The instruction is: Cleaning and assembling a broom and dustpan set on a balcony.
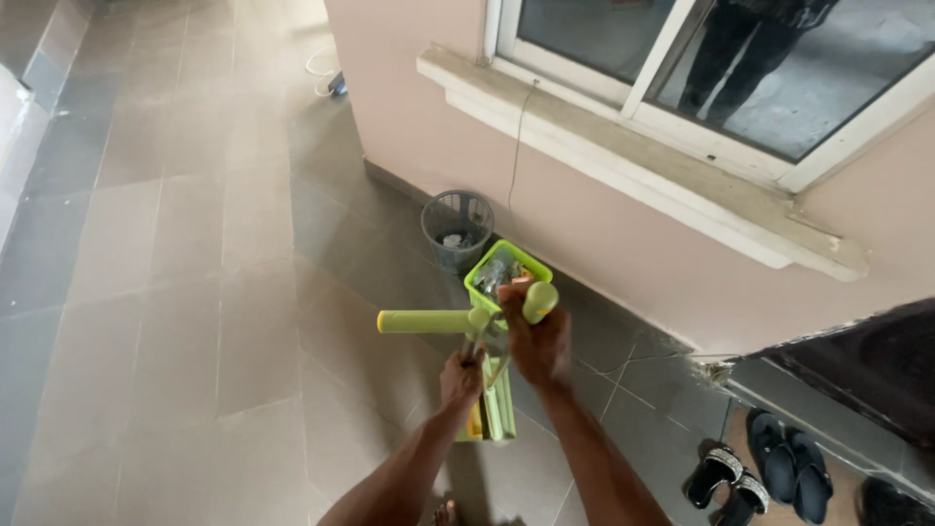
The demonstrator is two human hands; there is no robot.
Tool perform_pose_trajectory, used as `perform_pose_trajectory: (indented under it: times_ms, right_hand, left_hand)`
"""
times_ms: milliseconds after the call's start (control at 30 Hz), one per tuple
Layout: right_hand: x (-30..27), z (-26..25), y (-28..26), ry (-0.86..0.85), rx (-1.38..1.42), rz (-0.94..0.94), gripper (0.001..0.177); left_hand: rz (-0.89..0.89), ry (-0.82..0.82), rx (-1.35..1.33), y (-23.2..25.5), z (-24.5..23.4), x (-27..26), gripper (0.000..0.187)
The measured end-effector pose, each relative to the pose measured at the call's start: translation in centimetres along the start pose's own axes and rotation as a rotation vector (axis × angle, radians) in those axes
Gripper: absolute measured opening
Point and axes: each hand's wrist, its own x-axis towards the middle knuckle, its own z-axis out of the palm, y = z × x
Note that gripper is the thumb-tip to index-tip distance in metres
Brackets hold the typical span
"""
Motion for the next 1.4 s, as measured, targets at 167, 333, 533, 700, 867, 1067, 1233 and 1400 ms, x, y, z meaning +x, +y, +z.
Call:
perform_pose_trajectory:
  times_ms: [167,333,533,700,867,1067,1233,1400]
  right_hand:
    - [2.0,-3.3,-1.0,0.150,-0.122,0.037,0.014]
    - [4.4,-7.5,-1.9,0.234,-0.216,0.119,0.022]
    - [7.3,-12.0,-0.9,0.285,-0.249,0.159,0.030]
    - [10.2,-15.7,-0.5,0.271,-0.200,0.174,0.029]
    - [12.6,-19.5,1.1,0.289,-0.137,0.207,0.031]
    - [13.5,-23.0,3.5,0.307,-0.056,0.225,0.031]
    - [14.0,-26.0,5.1,0.331,-0.161,0.294,0.027]
    - [15.0,-27.6,4.3,0.386,0.046,0.156,0.039]
  left_hand:
    - [0.013,0.022,0.031,1.1,2.4,0.4,0.057]
    - [0.009,-0.008,0.038,3.5,4.1,0.3,0.057]
    - [0.039,-0.070,0.057,7.4,6.9,0.3,0.058]
    - [0.052,-0.171,0.057,11.0,11.1,1.4,0.063]
    - [0.047,-0.216,0.052,13.7,15.2,3.1,0.062]
    - [0.082,-0.278,0.106,12.7,18.7,6.2,0.064]
    - [0.084,-0.213,0.151,12.0,18.9,7.7,0.061]
    - [-0.016,-0.127,0.136,14.7,17.3,5.1,0.068]
